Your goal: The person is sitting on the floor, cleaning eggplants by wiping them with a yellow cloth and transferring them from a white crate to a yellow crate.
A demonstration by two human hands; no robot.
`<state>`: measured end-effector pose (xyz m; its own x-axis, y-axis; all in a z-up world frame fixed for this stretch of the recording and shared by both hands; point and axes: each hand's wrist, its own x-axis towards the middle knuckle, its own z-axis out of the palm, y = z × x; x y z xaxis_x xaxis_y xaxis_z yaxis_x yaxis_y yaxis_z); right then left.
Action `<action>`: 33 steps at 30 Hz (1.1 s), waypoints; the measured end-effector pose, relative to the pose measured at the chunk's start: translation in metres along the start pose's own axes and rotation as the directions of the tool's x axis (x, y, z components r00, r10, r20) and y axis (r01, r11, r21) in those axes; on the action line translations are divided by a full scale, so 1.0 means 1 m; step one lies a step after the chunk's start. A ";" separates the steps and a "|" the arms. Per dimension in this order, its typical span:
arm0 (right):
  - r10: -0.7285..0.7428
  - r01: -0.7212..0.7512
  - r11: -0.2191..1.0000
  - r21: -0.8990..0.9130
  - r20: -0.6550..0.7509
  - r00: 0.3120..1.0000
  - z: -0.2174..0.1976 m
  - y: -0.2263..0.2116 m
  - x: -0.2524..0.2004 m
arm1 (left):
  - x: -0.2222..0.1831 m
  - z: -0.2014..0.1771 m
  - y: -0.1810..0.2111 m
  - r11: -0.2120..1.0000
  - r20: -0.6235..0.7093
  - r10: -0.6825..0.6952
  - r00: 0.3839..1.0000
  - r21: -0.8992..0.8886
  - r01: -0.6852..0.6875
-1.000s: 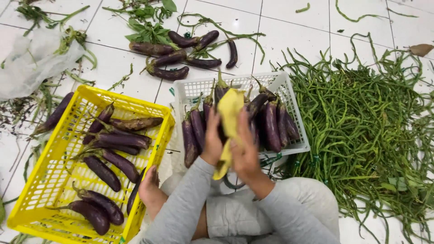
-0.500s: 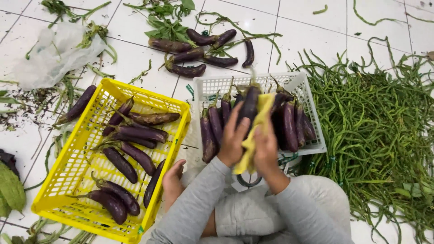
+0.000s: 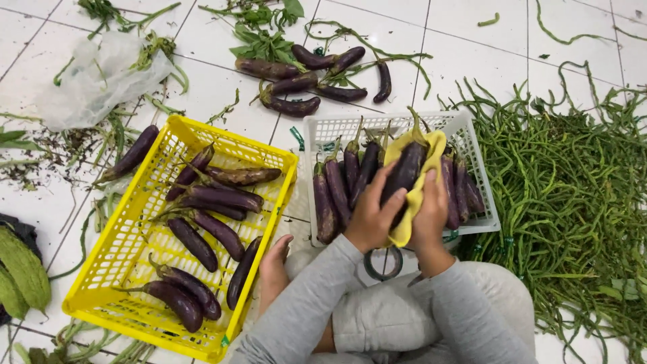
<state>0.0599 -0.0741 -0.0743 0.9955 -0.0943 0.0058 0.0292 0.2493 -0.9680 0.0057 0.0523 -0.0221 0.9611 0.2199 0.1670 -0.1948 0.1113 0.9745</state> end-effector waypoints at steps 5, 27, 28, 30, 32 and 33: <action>-0.090 0.234 0.918 -0.319 0.407 0.909 0.067 -0.053 -0.067 | 0.022 -0.032 -0.033 0.994 -0.166 -0.021 0.986 -0.105 0.004; 0.059 -0.012 0.970 -0.241 0.191 0.980 0.030 -0.033 -0.047 | 0.017 0.014 -0.010 0.999 -0.226 -0.039 0.973 0.006 0.041; 0.058 -0.012 0.971 -0.239 0.187 0.981 0.020 -0.028 -0.033 | 0.016 0.019 -0.015 0.999 -0.221 -0.039 0.975 0.007 0.041; 0.051 -0.048 0.997 -0.063 0.047 0.998 0.000 -0.018 -0.007 | 0.015 0.028 -0.024 0.986 -0.102 0.120 0.988 0.130 -0.107; 0.039 -0.039 0.999 -0.011 0.035 0.999 -0.031 -0.014 0.020 | 0.011 0.041 -0.018 0.977 -0.052 0.137 0.989 0.174 -0.126; 0.028 -0.029 0.999 0.041 0.026 0.999 -0.047 -0.012 0.033 | 0.009 0.047 -0.015 0.965 -0.004 0.152 0.988 0.217 -0.148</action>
<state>0.0882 -0.1252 -0.0741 0.9980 -0.0620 -0.0148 0.0039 0.2910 -0.9567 0.0266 0.0068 -0.0281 0.9196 0.2380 0.3126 -0.2873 -0.1353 0.9482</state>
